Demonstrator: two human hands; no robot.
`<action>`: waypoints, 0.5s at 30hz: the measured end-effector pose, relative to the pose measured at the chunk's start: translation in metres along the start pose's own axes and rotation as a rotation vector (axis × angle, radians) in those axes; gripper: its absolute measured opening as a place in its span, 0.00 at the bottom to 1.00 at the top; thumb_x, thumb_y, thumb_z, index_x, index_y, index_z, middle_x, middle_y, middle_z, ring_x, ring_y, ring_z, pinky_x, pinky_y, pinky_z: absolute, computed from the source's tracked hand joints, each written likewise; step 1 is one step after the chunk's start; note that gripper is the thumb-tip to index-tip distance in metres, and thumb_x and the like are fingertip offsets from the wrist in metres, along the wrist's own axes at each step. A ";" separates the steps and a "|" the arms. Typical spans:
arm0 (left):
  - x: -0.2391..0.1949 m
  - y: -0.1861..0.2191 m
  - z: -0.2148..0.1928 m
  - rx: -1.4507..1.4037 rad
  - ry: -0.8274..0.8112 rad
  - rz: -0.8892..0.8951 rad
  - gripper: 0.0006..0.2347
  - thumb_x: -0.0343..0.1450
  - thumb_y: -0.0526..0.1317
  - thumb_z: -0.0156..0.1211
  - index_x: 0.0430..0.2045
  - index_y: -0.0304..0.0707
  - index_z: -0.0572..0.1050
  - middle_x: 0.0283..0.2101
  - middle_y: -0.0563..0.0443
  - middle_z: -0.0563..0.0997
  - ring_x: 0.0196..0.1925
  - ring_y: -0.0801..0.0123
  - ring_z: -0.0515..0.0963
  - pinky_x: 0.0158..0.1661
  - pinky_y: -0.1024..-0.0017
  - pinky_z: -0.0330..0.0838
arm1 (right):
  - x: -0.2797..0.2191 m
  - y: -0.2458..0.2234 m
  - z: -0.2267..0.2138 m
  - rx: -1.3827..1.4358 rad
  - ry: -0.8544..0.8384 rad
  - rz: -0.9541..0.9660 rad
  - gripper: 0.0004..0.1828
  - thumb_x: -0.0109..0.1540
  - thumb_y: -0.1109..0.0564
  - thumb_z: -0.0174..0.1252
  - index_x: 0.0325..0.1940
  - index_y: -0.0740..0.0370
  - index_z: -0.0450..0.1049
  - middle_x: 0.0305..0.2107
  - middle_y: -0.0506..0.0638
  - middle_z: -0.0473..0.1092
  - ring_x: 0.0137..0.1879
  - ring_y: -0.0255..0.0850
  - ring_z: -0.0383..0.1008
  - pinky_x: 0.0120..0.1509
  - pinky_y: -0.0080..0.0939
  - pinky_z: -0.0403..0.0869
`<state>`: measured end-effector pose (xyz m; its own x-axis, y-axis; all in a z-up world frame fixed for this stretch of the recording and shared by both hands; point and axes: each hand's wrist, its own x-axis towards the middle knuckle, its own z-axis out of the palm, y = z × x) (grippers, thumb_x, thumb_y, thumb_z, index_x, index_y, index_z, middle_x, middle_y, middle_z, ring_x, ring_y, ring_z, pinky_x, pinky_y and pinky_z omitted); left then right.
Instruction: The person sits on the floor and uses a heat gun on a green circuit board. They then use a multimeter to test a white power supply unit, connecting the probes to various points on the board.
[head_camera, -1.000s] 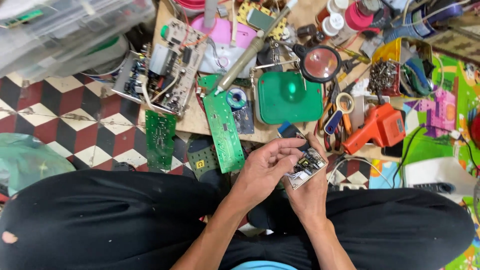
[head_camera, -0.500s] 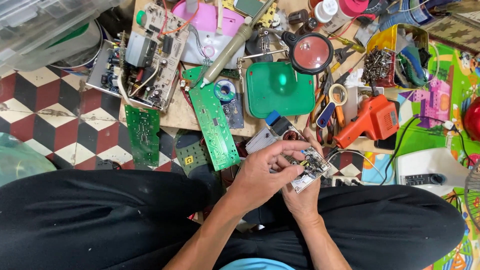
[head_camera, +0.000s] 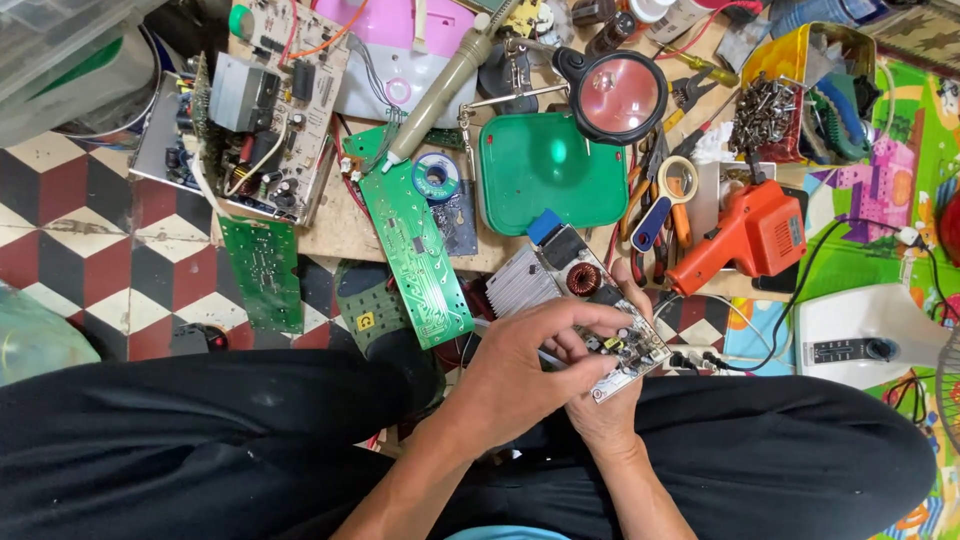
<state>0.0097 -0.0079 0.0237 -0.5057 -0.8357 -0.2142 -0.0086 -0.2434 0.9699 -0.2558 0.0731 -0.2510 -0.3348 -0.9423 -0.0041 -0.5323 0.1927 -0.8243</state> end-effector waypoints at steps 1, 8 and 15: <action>0.000 -0.002 0.001 -0.002 0.001 -0.002 0.16 0.72 0.35 0.68 0.54 0.55 0.85 0.42 0.62 0.90 0.37 0.79 0.84 0.46 0.74 0.80 | 0.001 -0.001 -0.001 0.007 0.000 0.009 0.33 0.66 0.56 0.67 0.73 0.67 0.65 0.63 0.62 0.67 0.67 0.54 0.69 0.68 0.56 0.74; 0.001 -0.006 0.010 0.040 0.061 0.092 0.14 0.73 0.35 0.70 0.52 0.56 0.84 0.38 0.62 0.86 0.33 0.79 0.79 0.41 0.76 0.75 | 0.005 -0.004 -0.009 0.054 -0.003 0.059 0.31 0.66 0.57 0.67 0.71 0.66 0.68 0.60 0.61 0.69 0.64 0.52 0.70 0.65 0.55 0.75; 0.008 -0.010 0.018 0.122 0.040 0.032 0.15 0.73 0.40 0.65 0.56 0.55 0.83 0.37 0.58 0.86 0.36 0.75 0.83 0.40 0.73 0.76 | 0.006 -0.012 -0.015 0.109 -0.012 0.103 0.28 0.66 0.58 0.68 0.69 0.65 0.70 0.57 0.60 0.71 0.60 0.50 0.72 0.62 0.55 0.76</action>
<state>-0.0101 -0.0031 0.0143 -0.4724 -0.8618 -0.1848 -0.0986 -0.1566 0.9827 -0.2629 0.0693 -0.2331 -0.3734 -0.9225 -0.0983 -0.4082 0.2585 -0.8755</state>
